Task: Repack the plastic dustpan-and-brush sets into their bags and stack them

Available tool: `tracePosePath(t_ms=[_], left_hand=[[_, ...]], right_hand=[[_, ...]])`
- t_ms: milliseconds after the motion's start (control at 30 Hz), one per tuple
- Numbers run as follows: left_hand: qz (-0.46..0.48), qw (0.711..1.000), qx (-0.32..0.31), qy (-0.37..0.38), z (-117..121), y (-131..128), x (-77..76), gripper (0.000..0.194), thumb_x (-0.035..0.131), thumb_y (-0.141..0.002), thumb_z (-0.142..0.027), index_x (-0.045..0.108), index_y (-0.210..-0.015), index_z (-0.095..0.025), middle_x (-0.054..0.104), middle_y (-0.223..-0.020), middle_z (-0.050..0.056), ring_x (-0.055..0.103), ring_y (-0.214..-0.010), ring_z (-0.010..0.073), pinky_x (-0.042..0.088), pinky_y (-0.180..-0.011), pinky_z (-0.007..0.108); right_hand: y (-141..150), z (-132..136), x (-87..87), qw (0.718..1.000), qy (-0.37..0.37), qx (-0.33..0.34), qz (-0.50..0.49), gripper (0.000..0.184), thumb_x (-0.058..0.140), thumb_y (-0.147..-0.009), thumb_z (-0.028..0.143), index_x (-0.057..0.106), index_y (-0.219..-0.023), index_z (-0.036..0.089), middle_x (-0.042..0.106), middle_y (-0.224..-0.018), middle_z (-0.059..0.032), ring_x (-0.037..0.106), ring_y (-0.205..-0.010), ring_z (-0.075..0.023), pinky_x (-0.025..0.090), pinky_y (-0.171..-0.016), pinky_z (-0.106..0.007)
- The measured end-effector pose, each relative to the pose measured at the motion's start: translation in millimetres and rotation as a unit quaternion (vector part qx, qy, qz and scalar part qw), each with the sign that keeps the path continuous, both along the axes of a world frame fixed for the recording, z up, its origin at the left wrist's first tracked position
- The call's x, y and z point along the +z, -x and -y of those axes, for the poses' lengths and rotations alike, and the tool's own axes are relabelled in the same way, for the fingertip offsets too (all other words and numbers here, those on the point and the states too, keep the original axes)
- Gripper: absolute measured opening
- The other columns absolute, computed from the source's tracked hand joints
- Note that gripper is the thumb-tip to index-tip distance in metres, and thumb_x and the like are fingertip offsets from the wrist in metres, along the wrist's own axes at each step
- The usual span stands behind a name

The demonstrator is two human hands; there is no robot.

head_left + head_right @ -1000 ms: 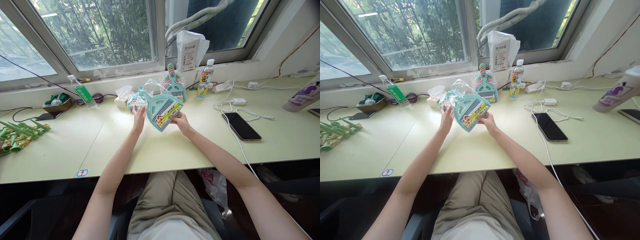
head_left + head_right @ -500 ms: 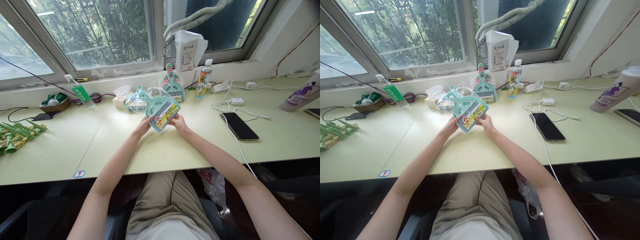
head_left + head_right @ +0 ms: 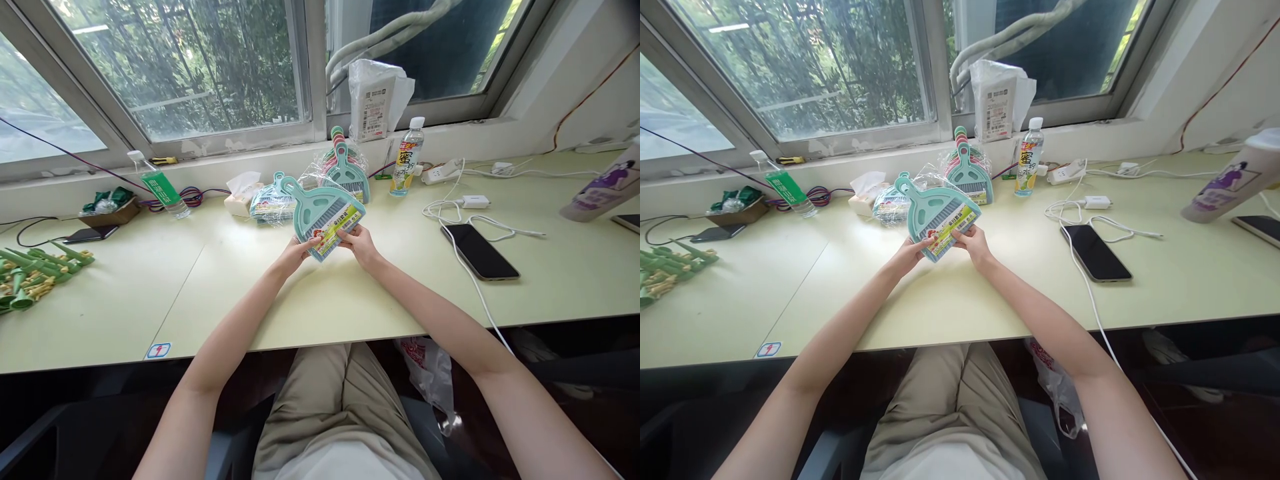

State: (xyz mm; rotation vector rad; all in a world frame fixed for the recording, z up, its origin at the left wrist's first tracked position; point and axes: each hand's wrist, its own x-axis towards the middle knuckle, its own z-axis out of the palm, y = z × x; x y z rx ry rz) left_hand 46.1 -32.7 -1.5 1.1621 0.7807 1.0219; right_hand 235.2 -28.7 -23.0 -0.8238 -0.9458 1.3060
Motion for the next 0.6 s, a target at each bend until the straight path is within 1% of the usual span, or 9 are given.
tracePosePath(t_ms=[167,267,333,433,500,600], left_hand=[[-0.037,0.999,-0.011,0.007,0.9,0.0,-0.8,0.051,0.083,-0.067,-0.036,0.07,-0.113,-0.02,0.072,-0.12,0.009,0.067,-0.109,0.0265,0.054,-0.087,0.036],[-0.05,0.999,-0.009,0.003,1.2,0.2,-1.2,0.058,0.083,-0.066,-0.037,0.066,-0.12,-0.021,0.072,-0.119,0.009,0.068,-0.107,0.0266,0.055,-0.083,0.035],[-0.053,0.998,-0.022,-0.003,2.9,-1.2,-1.9,0.062,0.082,-0.068,-0.038,0.063,-0.125,-0.021,0.072,-0.119,0.011,0.069,-0.105,0.027,0.055,-0.082,0.036],[-0.041,0.996,-0.077,-0.001,7.7,-5.9,-3.3,0.06,0.08,-0.073,-0.04,0.062,-0.128,-0.021,0.067,-0.129,0.013,0.07,-0.106,0.0282,0.055,-0.087,0.039],[-0.029,0.993,-0.111,0.009,11.1,-9.4,-4.1,0.057,0.077,-0.077,-0.041,0.061,-0.129,-0.024,0.061,-0.138,0.012,0.069,-0.11,0.0295,0.054,-0.092,0.041],[-0.017,0.992,-0.126,0.011,13.5,-13.1,-4.6,0.056,0.074,-0.08,-0.045,0.06,-0.13,-0.027,0.055,-0.145,0.01,0.067,-0.114,0.0313,0.053,-0.096,0.045]], right_hand=[[-1.1,0.1,0.9,1.0,-0.005,-0.001,-0.003,0.056,0.094,-0.052,0.047,0.065,-0.09,0.019,0.076,-0.1,-0.0068,0.073,-0.094,-0.0256,0.061,-0.093,-0.047],[-1.3,-0.2,0.9,1.0,-0.002,-0.005,-0.011,0.058,0.095,-0.049,0.047,0.065,-0.089,0.019,0.076,-0.097,-0.0059,0.073,-0.091,-0.025,0.061,-0.091,-0.047],[-1.2,0.5,1.7,1.0,-0.005,-0.012,-0.013,0.057,0.095,-0.049,0.047,0.065,-0.088,0.019,0.076,-0.098,-0.0058,0.073,-0.092,-0.0251,0.061,-0.091,-0.046],[-0.4,3.3,4.1,1.0,-0.016,-0.017,-0.015,0.054,0.094,-0.053,0.047,0.064,-0.089,0.02,0.076,-0.103,-0.0071,0.072,-0.099,-0.0263,0.06,-0.094,-0.046],[0.7,5.4,5.8,0.999,-0.021,-0.02,-0.016,0.051,0.092,-0.056,0.046,0.063,-0.09,0.02,0.076,-0.104,-0.0073,0.071,-0.103,-0.027,0.059,-0.095,-0.046],[2.3,6.6,7.0,0.999,-0.026,-0.022,-0.028,0.049,0.091,-0.059,0.045,0.063,-0.092,0.021,0.076,-0.105,-0.0066,0.071,-0.104,-0.0273,0.059,-0.096,-0.046]])
